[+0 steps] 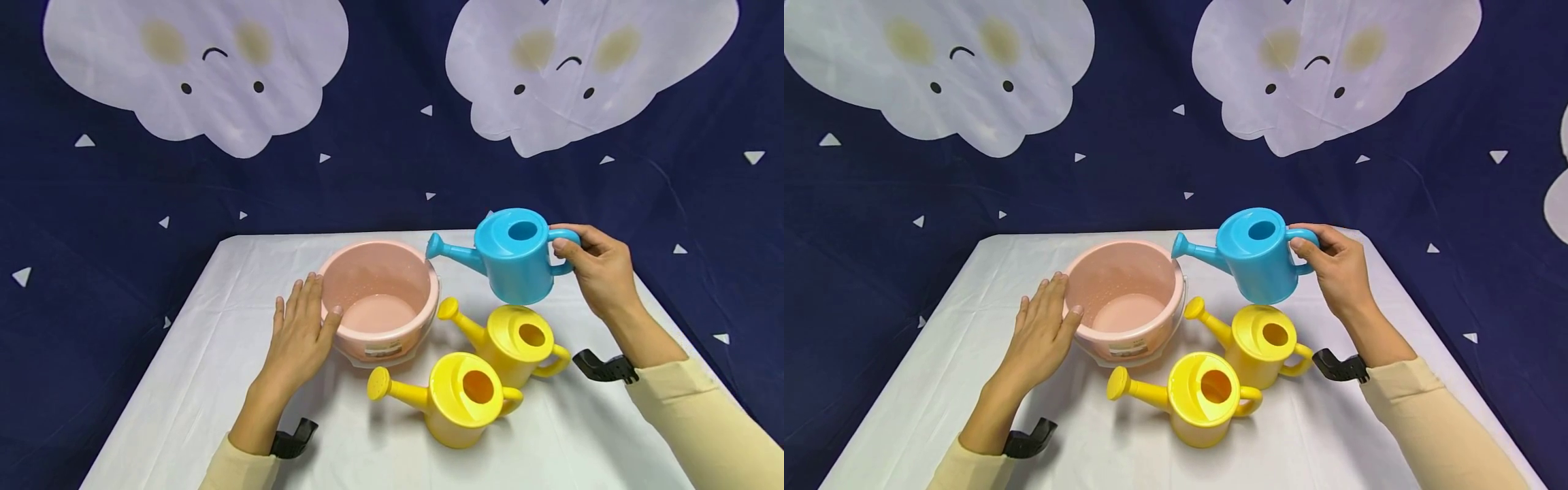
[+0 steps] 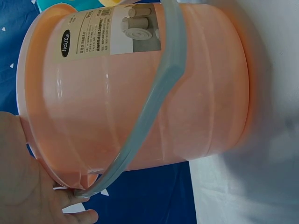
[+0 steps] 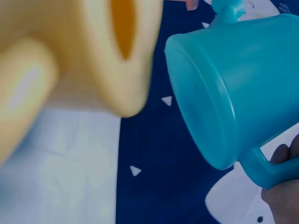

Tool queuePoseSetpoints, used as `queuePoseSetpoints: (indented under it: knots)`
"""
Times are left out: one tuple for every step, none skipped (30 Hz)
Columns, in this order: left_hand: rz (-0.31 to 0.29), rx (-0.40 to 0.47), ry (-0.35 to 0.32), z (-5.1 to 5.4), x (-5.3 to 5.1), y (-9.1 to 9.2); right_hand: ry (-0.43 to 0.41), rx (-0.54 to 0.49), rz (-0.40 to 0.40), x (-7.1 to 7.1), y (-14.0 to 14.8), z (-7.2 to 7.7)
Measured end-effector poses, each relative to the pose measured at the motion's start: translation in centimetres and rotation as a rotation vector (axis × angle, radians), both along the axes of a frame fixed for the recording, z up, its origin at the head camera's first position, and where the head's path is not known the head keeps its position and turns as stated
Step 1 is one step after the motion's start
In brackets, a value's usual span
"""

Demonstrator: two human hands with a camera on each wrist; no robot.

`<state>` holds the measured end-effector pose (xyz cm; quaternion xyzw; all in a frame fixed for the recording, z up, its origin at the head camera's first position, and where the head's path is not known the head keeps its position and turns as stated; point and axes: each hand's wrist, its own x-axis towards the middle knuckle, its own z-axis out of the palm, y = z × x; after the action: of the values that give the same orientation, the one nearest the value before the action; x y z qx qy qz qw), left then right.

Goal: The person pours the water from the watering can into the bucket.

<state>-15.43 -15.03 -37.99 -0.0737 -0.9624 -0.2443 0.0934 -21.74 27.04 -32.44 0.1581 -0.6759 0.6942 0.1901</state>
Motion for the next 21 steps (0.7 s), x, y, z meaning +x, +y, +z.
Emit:
queuePoseSetpoints:
  knots:
    - [-0.001,0.002,0.001,0.0,0.0,0.0,0.005,-0.011,0.004,0.0,0.1,-0.3]
    - [-0.001,0.003,0.001,0.0,0.0,0.0,0.010,-0.026,0.008,-0.1,0.2,-0.5]
    - [-0.001,0.004,0.002,0.0,0.0,0.0,0.014,-0.045,0.015,-0.2,0.3,-0.8]
    - [-0.001,0.004,0.002,0.0,0.0,0.0,0.016,-0.062,0.017,-0.2,0.5,-1.0]
    - [-0.002,0.004,0.001,0.1,0.0,0.0,0.013,-0.079,0.016,-0.3,0.6,-1.3]
    - [-0.002,0.004,0.001,0.1,0.0,0.0,0.006,-0.091,0.010,-0.4,0.7,-1.5]
    - [0.000,0.003,0.000,0.1,0.0,0.0,-0.004,-0.103,0.000,-0.4,0.8,-1.7]
    - [0.000,0.003,-0.001,0.1,0.0,0.0,-0.013,-0.110,-0.015,-0.5,0.9,-2.0]
    - [0.001,0.002,-0.003,0.1,0.0,0.0,-0.024,-0.116,-0.033,-0.5,1.0,-2.2]
    - [0.001,0.002,-0.003,0.1,0.0,0.0,-0.034,-0.123,-0.049,-0.6,1.0,-2.3]
    - [0.001,0.002,-0.003,0.1,0.0,0.0,-0.042,-0.129,-0.063,-0.6,1.1,-2.5]
    - [0.001,0.003,-0.003,0.1,0.0,0.0,-0.046,-0.135,-0.075,-0.7,1.2,-2.7]
    - [0.000,0.004,-0.003,0.1,0.1,0.0,-0.047,-0.142,-0.083,-0.8,1.3,-2.9]
    - [0.000,0.006,-0.003,0.1,0.1,0.0,-0.046,-0.148,-0.089,-0.8,1.3,-3.0]
    - [0.000,0.006,-0.002,0.1,0.1,0.0,-0.044,-0.159,-0.090,-0.9,1.4,-3.1]
    - [0.001,0.006,-0.002,0.1,0.1,0.0,-0.042,-0.172,-0.088,-0.9,1.4,-3.3]
    - [0.002,0.005,-0.002,0.0,0.1,0.0,-0.039,-0.190,-0.084,-1.0,1.4,-3.4]
    - [0.002,0.004,-0.001,0.0,0.1,0.0,-0.035,-0.206,-0.080,-1.0,1.5,-3.5]
    - [0.003,0.002,-0.001,0.0,0.1,0.0,-0.032,-0.223,-0.077,-1.1,1.5,-3.6]
    - [0.003,0.001,0.000,0.1,0.1,0.0,-0.029,-0.237,-0.074,-1.1,1.5,-3.7]
    - [0.004,-0.001,0.000,0.1,0.1,0.0,-0.027,-0.249,-0.071,-1.1,1.5,-3.8]
